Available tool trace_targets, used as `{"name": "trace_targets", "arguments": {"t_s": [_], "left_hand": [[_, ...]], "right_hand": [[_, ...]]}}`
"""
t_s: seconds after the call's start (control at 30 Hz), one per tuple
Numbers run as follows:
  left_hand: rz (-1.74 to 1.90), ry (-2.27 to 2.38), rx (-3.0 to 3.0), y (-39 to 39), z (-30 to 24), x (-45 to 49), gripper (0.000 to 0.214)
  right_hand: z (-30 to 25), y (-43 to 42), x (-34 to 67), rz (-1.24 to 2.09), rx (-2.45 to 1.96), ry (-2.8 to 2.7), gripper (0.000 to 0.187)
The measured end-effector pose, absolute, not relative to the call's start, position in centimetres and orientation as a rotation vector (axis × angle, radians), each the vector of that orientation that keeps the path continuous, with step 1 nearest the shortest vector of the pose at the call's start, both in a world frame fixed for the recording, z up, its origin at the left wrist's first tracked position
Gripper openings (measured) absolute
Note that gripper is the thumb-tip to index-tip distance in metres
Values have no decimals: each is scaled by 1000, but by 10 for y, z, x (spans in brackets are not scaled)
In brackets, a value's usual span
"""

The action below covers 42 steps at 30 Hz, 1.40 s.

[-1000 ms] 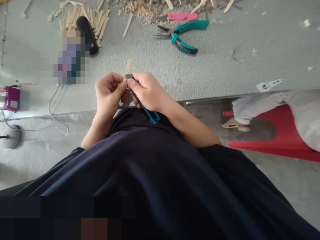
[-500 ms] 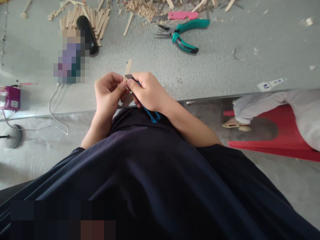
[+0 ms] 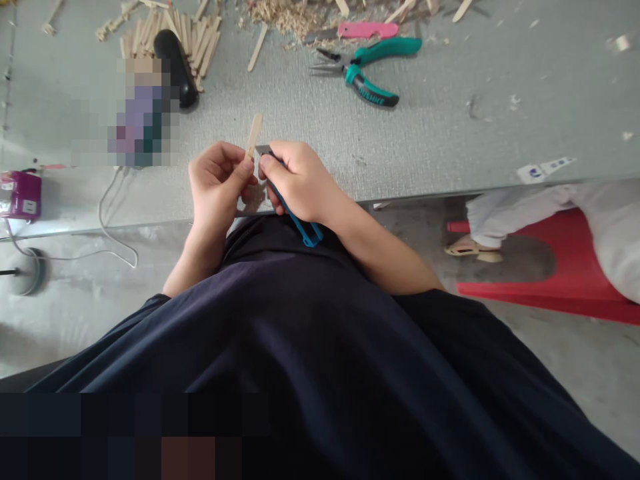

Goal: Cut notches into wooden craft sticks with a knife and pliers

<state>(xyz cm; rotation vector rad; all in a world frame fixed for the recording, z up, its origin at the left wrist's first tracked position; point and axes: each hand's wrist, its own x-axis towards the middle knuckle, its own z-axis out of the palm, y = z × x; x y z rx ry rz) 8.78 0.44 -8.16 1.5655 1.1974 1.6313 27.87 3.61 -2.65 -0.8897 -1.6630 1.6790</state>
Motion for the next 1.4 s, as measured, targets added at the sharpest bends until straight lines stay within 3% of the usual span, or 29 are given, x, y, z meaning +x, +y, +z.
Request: {"name": "trace_targets", "arguments": {"t_s": [0.37, 0.7, 1.13, 1.4], "left_hand": [[1664, 1240, 1613, 4, -83, 92, 49], [1604, 1311, 1546, 4, -81, 92, 64], [1620, 1250, 1575, 4, -81, 91, 57], [1587, 1286, 1545, 4, -79, 92, 68]], "right_hand": [[-20, 36, 278, 1657, -898, -1754, 43], [-24, 34, 278, 1653, -898, -1717, 40], [-19, 36, 278, 1700, -906, -1763, 43], [-19, 38, 278, 1730, -903, -1747, 42]]}}
